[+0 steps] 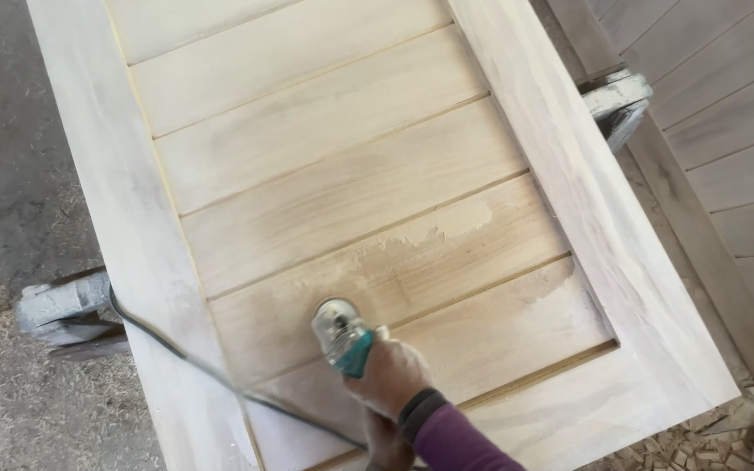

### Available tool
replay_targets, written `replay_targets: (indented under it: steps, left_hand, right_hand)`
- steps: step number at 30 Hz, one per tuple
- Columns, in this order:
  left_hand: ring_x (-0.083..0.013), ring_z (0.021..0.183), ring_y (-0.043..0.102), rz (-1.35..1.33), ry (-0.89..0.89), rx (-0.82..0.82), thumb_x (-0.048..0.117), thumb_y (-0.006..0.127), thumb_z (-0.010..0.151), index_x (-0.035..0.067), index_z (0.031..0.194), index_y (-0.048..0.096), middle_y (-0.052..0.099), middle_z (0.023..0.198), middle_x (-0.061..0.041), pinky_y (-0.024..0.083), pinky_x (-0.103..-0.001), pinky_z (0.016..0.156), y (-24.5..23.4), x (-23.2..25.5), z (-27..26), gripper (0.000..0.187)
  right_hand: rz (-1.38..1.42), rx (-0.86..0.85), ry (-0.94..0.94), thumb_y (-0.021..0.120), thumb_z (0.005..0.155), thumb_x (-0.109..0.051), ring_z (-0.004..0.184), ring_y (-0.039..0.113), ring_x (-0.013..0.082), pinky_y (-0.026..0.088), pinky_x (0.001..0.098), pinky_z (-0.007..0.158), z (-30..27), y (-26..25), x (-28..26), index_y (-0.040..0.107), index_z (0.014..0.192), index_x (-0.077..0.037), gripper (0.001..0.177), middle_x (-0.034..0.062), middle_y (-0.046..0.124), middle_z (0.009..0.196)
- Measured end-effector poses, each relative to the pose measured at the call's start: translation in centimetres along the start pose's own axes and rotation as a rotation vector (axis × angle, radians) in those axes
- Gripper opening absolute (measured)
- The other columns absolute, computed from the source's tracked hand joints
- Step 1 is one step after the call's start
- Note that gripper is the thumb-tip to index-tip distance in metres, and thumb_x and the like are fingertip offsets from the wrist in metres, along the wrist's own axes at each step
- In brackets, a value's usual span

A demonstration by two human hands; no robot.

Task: Sanding a wooden door using a power sander.

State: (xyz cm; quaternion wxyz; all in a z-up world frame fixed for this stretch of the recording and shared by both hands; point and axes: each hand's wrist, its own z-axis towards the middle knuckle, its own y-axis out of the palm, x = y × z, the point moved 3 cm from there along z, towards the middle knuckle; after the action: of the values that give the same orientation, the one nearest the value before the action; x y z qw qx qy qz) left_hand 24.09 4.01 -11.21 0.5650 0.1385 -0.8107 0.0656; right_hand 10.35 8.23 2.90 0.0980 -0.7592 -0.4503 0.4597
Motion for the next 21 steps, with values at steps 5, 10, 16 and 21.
replay_targets:
  steps: [5,10,16,21]
  left_hand:
    - [-0.0253,0.123,0.062,-0.148,0.073,-0.119,0.022,0.08,0.085,0.005,0.141,0.036,0.059,0.135,-0.015,0.052,-0.039,0.101,7.0,1.1,0.4,0.073]
    - [-0.0229,0.123,0.06,-0.288,0.023,-0.171,0.021,0.08,0.087,0.008,0.144,0.028,0.057,0.136,-0.013,0.053,-0.038,0.101,11.5,3.9,0.4,0.078]
    - [-0.0195,0.122,0.058,-0.378,-0.087,-0.235,0.018,0.08,0.086,0.012,0.145,0.025,0.054,0.136,-0.011,0.053,-0.036,0.101,14.3,5.3,0.4,0.081]
    - [-0.0179,0.119,0.06,-0.228,-0.134,-0.28,0.018,0.079,0.089,0.011,0.143,0.027,0.054,0.134,-0.01,0.056,-0.035,0.098,17.3,5.7,1.6,0.076]
  right_hand:
    - [0.0,0.16,0.138,0.08,0.07,-0.037,0.081,0.075,0.0364,0.061,0.0462,0.077,0.3,-4.4,4.1,0.057,0.107,-0.002,0.057,0.0186,0.075,0.084]
    - [-0.043,0.17,0.214,0.083,0.069,-0.04,0.085,0.074,0.038,0.059,0.0479,0.08,0.1,-7.6,6.2,0.058,0.104,-0.003,0.057,0.0201,0.075,0.086]
    - [-0.008,0.169,0.28,0.084,0.069,-0.041,0.086,0.075,0.0381,0.059,0.048,0.081,-0.3,-9.6,8.7,0.058,0.105,-0.004,0.058,0.0205,0.075,0.086]
    - [0.021,0.231,0.339,0.084,0.069,-0.043,0.084,0.076,0.0374,0.061,0.0465,0.079,-0.4,-11.7,11.1,0.059,0.104,-0.004,0.059,0.0206,0.076,0.086]
